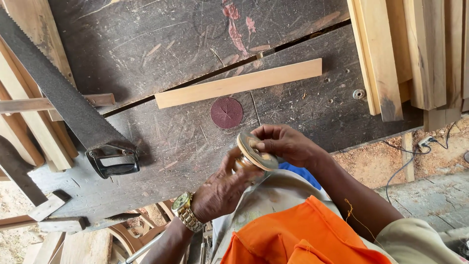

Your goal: Attaching a sanding pad and a sanding disc to an angle grinder at a workbench.

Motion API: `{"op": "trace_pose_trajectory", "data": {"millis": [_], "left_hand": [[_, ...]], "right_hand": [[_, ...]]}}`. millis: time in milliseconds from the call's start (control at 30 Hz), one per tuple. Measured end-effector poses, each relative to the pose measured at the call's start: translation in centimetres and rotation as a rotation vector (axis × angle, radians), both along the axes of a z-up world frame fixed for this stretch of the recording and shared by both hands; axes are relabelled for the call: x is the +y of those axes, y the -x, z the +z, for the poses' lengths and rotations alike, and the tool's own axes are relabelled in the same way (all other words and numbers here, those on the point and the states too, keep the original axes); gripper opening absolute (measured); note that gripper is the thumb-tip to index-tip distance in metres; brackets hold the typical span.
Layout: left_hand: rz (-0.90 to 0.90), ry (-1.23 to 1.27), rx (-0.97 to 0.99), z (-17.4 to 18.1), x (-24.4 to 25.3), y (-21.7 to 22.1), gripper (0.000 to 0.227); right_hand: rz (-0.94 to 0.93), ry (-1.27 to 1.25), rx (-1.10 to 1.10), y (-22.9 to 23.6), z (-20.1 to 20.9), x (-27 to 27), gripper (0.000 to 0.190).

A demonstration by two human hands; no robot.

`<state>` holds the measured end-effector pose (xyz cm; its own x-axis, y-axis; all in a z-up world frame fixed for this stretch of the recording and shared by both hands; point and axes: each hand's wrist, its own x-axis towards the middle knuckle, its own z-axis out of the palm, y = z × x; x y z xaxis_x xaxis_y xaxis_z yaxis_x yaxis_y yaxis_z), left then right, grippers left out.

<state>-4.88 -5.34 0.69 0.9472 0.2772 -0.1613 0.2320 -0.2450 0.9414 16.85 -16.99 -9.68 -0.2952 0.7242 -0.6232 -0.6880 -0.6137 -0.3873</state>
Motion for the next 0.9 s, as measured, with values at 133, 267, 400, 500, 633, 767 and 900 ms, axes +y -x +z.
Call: {"op": "trace_pose_trajectory", "data": {"millis": [133, 267, 400, 500, 633, 767, 900], "left_hand": [[0.063, 0.036, -0.158, -3.0, 0.3, 0.1, 0.064], [0.273, 0.382, -0.216, -5.9, 1.9, -1.7, 0.07], [0.415, 0.771, -0.215, -11.9, 4.2, -3.5, 0.055], [0.422, 0.81, -0.152, -16.2, 4.9, -6.6, 0.042], [0.336, 0.659, -0.066, -19.0, 5.1, -11.6, 0.035], [0.285, 0.339, 0.051, -19.7, 4.5, -15.0, 0.033], [0.25, -0.032, 0.167, -18.2, 4.1, -15.9, 0.028]], "right_hand": [[-0.1, 0.03, -0.016, 0.7, -0.8, -0.4, 0.03], [-0.359, -0.038, 0.019, 0.1, 0.1, 0.5, 0.027], [-0.55, -0.149, -0.158, -1.4, 2.2, 1.8, 0.025], [-0.624, -0.074, -0.474, -3.1, 1.8, 1.1, 0.028], [-0.498, 0.067, -0.974, -5.2, -2.9, -2.7, 0.031], [-0.366, 0.116, -1.284, -5.8, -4.9, -4.4, 0.033], [-0.431, 0.301, -1.134, -5.3, -7.1, -5.4, 0.032]]}}
